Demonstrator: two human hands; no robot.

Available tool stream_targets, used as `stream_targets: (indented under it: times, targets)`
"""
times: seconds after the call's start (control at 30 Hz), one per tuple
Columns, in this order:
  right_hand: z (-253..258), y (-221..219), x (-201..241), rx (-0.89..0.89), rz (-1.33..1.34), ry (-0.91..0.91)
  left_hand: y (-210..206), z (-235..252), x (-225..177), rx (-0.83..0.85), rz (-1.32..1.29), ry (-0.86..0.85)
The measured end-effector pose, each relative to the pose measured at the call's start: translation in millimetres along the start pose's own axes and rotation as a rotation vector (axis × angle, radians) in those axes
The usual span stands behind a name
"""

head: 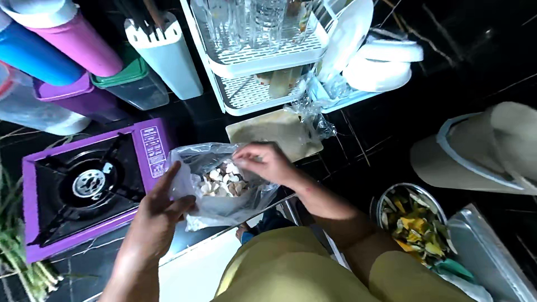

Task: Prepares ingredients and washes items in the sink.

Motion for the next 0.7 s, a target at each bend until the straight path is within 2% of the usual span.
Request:
stream_targets:
  times: [0.07, 0.13, 0.17, 0.27, 0.37, 0.43, 0.5, 0.6, 0.7]
  targets:
    - [-2, 65, -11, -0.317, -0.149, 0.039, 1, -6, 1, -0.027, -0.030, -0.012]
    - [5, 122, -55, -0.561, -0.455, -0.090, 1, -12, 0, -0.054, -0.056, -0.014]
    - [13, 144, -85, -0.592, -0.581, -0.217, 1, -14, -1, -0.065, -0.062, -0.012]
    - [37, 173, -171, -0.460, -0.769, -0.552, -2, -19, -2, -0.085, -0.077, -0.013]
    - [52, 174, -212, -0.271, -0.768, -0.604, -8, -22, -5, -0.086, -0.103, -0.020]
    - [55, 178, -217, -0.212, -0.711, -0.603, -12, -22, -8, -0.083, -0.130, -0.029]
    - [49, 192, -204, -0.237, -0.546, -0.579, -15, -21, -10, -0.091, -0.145, -0.030]
    - [32, 244, -170, -0.457, -0.273, -0.532, -18, -21, -14, -0.117, -0.147, -0.021]
    - [30, 309, -164, -0.649, -0.327, -0.495, -20, -21, -17, -0.122, -0.124, -0.012]
Point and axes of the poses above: each hand's wrist, its own z-axis towards the middle knuckle, its own y-axis out of the back of the hand, x = y × z, the point moved 9 cm from there along z, towards the middle knuckle, and after that the axes turned 13 degrees about -y, right-handed, at the moved point
